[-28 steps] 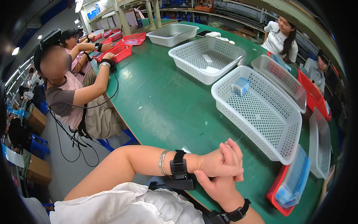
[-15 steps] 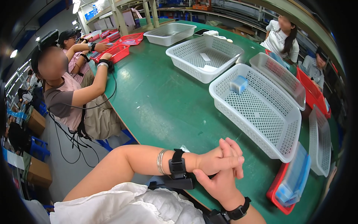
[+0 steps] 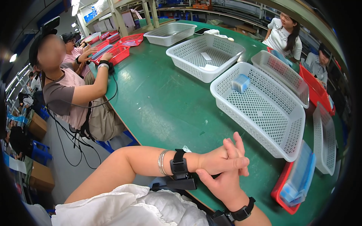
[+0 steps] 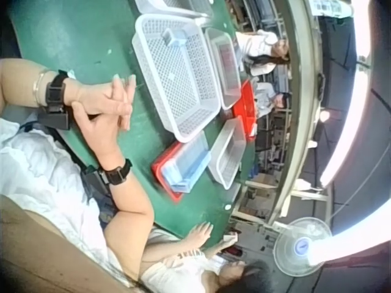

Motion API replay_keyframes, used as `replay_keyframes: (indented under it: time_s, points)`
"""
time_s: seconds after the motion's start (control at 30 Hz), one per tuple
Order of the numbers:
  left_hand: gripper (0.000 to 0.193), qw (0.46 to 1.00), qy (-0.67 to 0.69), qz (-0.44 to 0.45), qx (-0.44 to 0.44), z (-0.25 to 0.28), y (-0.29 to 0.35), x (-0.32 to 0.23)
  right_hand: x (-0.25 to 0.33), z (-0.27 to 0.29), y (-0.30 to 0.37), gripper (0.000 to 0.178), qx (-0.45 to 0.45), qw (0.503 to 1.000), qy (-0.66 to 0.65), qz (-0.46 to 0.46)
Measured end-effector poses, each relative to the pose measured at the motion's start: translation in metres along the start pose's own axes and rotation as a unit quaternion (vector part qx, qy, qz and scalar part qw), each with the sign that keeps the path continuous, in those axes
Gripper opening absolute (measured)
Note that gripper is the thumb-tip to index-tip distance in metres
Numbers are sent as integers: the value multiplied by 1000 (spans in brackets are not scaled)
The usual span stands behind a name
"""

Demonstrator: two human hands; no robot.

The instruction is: The person is assembling or inspecting small electronic components, specifically labeling or casing blue electronic devices.

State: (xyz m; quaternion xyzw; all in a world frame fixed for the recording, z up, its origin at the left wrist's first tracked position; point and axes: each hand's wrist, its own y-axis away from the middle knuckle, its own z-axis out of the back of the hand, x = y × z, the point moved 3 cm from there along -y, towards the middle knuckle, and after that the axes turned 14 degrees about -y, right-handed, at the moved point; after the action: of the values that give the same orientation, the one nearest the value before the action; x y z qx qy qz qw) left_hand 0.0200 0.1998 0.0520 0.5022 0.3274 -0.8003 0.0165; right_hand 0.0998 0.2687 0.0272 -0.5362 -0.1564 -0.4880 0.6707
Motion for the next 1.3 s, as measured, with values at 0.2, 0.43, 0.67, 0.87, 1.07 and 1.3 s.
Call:
replay_keyframes:
  time_s: [0.2, 0.43, 0.67, 0.87, 1.07, 1.3]
  points:
    - [48, 998, -49, -33, -12, -12, -6, -1, -5, 4, 7, 105, -14, 1000, 15, -4]
    - [52, 996, -27, -80, 31, -8, -2, -1, 9, 11, 1, 96, 15, 998, 63, -16]
    - [50, 987, -8, -149, 64, -31, -13, 7, 9, 17, -2, 89, -8, 999, 34, 15]
    - [39, 974, -112, -187, 66, -17, -11, 8, 6, 16, -2, 75, -42, 999, 23, 26]
    - [31, 949, -212, -225, 57, 15, -15, -6, 6, 20, -5, 90, 7, 996, -11, 85]
    - [70, 748, -653, 25, -112, 176, -50, 38, -17, 17, 2, 73, -55, 965, -180, -183]
